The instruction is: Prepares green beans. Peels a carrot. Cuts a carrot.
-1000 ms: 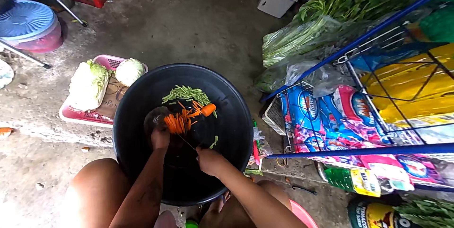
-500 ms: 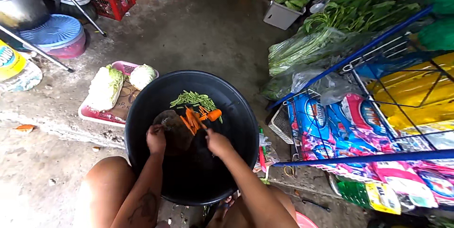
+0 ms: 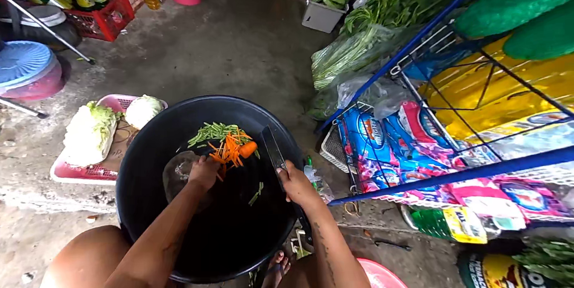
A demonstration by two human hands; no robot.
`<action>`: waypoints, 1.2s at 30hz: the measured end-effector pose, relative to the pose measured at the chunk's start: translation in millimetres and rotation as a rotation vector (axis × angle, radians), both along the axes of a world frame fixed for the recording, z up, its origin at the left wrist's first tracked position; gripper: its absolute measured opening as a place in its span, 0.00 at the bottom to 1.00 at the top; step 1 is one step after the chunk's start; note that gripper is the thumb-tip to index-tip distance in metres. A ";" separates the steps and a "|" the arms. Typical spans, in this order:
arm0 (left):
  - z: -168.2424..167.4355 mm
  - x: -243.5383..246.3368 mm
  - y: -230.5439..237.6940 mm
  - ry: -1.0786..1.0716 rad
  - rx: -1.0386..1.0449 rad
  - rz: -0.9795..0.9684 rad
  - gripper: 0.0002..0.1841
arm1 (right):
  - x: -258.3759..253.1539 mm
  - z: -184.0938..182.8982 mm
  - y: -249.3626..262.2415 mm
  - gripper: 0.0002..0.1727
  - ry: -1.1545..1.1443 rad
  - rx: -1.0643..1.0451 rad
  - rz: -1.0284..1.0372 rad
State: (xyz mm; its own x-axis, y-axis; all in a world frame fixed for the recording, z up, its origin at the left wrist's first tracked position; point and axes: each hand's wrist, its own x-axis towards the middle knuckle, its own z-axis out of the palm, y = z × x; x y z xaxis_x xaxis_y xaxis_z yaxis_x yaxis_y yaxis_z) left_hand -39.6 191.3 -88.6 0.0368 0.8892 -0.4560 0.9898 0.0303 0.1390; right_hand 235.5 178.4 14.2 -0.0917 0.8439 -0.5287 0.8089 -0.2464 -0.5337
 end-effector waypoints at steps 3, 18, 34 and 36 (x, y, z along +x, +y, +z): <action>1.9 -7.8 17.3 -0.028 0.055 -0.032 0.15 | 9.1 -0.4 8.5 0.26 -0.024 0.003 0.033; -3.7 1.7 76.3 -0.268 -0.009 0.153 0.20 | 16.4 17.3 16.1 0.29 0.001 0.016 0.090; 0.3 7.0 52.8 -0.050 0.017 -0.214 0.17 | 31.3 22.5 8.9 0.28 0.014 0.026 0.081; 8.3 22.1 68.7 -0.068 0.053 -0.089 0.30 | 32.0 23.1 8.7 0.28 0.011 0.041 0.096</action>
